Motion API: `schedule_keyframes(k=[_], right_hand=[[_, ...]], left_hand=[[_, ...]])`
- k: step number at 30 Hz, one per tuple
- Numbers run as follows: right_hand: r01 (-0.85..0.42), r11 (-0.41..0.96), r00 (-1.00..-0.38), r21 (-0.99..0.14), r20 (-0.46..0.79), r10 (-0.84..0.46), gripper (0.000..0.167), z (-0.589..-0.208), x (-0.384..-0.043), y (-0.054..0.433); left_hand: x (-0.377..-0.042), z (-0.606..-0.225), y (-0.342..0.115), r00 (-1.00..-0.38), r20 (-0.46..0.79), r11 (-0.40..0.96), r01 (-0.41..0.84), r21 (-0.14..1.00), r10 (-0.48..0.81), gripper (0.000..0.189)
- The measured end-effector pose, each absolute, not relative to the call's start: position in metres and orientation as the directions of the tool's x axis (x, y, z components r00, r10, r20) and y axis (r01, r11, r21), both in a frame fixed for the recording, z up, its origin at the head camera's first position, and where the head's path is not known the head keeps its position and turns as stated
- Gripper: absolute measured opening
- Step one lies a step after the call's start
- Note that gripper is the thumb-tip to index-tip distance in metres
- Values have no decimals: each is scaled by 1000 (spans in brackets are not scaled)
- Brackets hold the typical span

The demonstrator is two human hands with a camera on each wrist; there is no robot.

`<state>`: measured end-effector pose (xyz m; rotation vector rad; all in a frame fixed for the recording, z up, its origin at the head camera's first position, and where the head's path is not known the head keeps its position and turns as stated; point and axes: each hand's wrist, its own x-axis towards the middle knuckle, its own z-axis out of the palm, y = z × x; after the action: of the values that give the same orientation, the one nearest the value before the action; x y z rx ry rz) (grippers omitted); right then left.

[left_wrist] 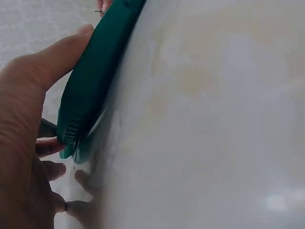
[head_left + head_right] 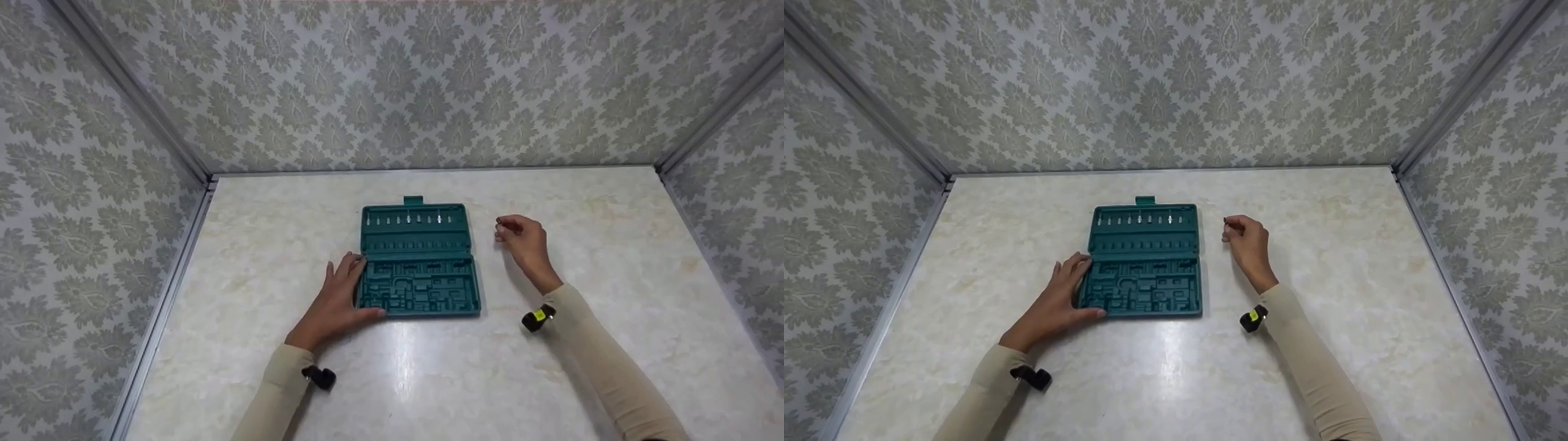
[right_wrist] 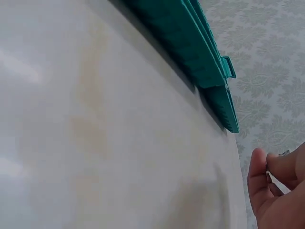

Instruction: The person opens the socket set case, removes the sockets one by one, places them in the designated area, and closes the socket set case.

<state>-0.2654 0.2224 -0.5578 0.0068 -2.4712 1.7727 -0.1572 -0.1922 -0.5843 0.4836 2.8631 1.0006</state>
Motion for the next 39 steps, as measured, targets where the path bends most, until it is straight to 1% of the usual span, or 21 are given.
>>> schedule_keyframes(k=[3, 7, 11, 14, 17, 21, 29, 35, 39], right_hand=[[-38, 312, -995, -949, 66, 79, 25, -561, -260, 228], [-9, 345, -991, -939, 54, 122, 20, -566, -256, 231], [-21, 430, -985, -902, 93, 147, 16, -571, -255, 232], [-35, 485, -981, -874, 123, 149, 15, -575, -253, 232], [-45, 509, -980, -859, 136, 144, 14, -578, -251, 232], [-44, 518, -977, -854, 144, 155, 14, -578, -250, 230], [-53, 547, -967, -836, 179, 180, 13, -583, -248, 225], [-38, 553, -959, -832, 186, 214, 15, -588, -247, 219], [-31, 554, -954, -832, 190, 232, 15, -590, -246, 217]], left_hand=[[-156, -583, -190, -948, 52, 736, 278, 617, 314, 120], [-154, -582, -187, -944, 89, 733, 305, 608, 319, 118], [-153, -583, -187, -938, 104, 726, 322, 608, 330, 114], [-151, -586, -187, -942, 87, 714, 305, 630, 325, 110], [-148, -588, -186, -941, 78, 704, 299, 644, 328, 104], [-147, -589, -185, -934, 97, 703, 324, 633, 343, 101], [-151, -589, -186, -928, 124, 726, 353, 590, 351, 107], [-152, -592, -186, -942, 116, 691, 312, 652, 315, 112], [-152, -596, -184, -955, 94, 675, 267, 688, 282, 122]])
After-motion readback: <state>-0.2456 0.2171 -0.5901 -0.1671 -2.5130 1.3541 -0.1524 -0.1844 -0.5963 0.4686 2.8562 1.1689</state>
